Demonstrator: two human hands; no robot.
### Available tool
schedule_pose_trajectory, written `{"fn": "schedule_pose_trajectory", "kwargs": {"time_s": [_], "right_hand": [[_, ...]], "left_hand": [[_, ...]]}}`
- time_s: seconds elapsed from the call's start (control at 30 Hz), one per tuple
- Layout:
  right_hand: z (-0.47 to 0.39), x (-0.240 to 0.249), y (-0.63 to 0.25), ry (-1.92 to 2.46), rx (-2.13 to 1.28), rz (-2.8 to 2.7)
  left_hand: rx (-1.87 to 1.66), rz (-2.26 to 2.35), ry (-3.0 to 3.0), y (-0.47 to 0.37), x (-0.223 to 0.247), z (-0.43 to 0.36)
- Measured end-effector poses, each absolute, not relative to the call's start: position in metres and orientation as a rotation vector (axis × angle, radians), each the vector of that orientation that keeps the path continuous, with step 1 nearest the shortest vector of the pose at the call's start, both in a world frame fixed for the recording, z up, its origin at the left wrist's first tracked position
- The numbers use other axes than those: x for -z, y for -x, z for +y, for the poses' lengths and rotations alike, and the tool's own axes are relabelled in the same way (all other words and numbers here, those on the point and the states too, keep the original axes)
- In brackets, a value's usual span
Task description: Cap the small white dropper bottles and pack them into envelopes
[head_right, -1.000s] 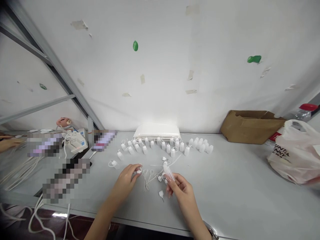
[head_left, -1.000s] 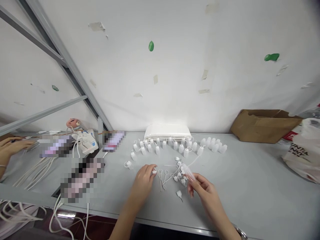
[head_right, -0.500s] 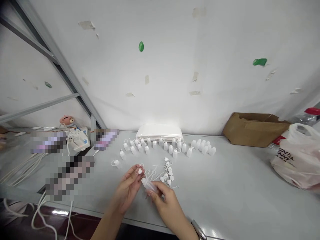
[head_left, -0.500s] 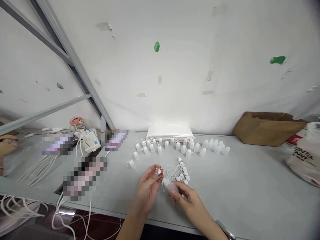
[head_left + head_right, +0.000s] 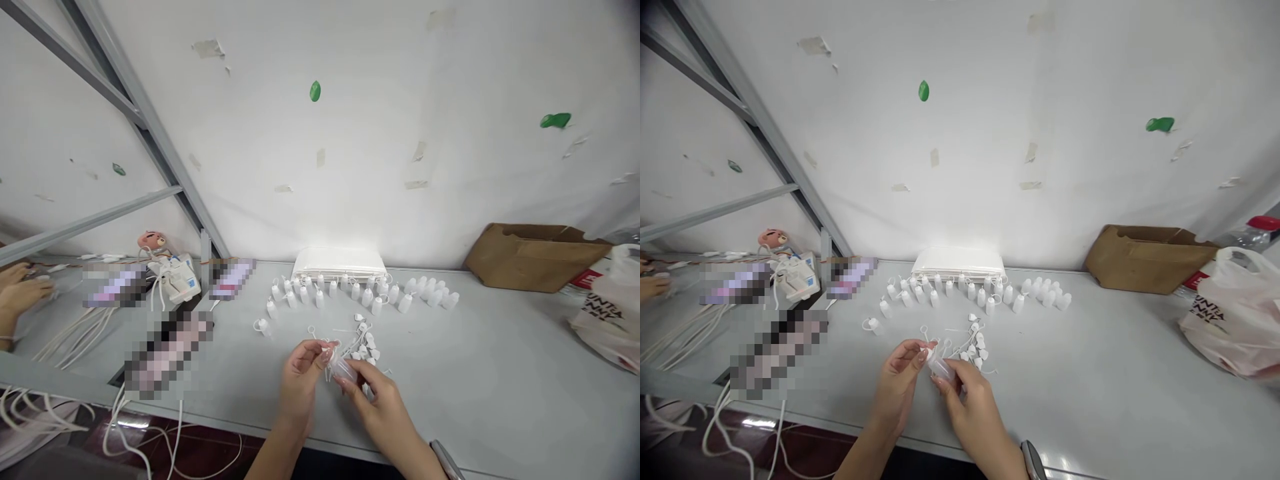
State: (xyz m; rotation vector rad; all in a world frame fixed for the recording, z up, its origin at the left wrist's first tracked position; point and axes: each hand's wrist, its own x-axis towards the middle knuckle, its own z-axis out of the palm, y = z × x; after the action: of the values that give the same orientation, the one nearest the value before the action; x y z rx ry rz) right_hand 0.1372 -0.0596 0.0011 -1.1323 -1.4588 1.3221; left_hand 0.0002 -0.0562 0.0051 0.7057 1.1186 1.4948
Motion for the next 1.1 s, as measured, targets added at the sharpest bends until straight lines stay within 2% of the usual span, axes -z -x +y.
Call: {"fn": "schedule_pose_trajectory", "kwargs": {"time_s": [0.13,0.2,0.3,0.47,0.7,0.93,1.1], "right_hand": [[-0.055,-0.007,-0.137,0.813,-2.106,-1.028],[-0.054,-0.008,-0.136,0.692,-2.289,-0.815],[-0.054,-0.008,-0.133,0.747,-2.215,-0.714],[-0.056,-0.008,-0.131,0.884,-1.991,-0.858],[-0.056,-0.003,-0.131,0.954,-2.172,-0.915],[-0.055,0.005,-0.13,0.988,-1.774,-1.082],[-0.056,0.002,-0.132,0.885,-2.058,-0.969]], "left_hand": [[-1.481,1.051,-0.768,0.002,-0.006,-0.056],[-1.497,1.044,-0.791,0.004,-0.005,-0.055],[-1.521,1.134,-0.832,0.008,-0.002,-0.055],[-1.475,1.207,-0.835,0.01,0.0,-0.055],[-1.426,1.04,-0.771,0.007,-0.006,-0.055],[-1.471,1.134,-0.674,0.006,0.003,-0.054],[-1.505,1.064,-0.71,0.008,0.004,-0.052]]}}
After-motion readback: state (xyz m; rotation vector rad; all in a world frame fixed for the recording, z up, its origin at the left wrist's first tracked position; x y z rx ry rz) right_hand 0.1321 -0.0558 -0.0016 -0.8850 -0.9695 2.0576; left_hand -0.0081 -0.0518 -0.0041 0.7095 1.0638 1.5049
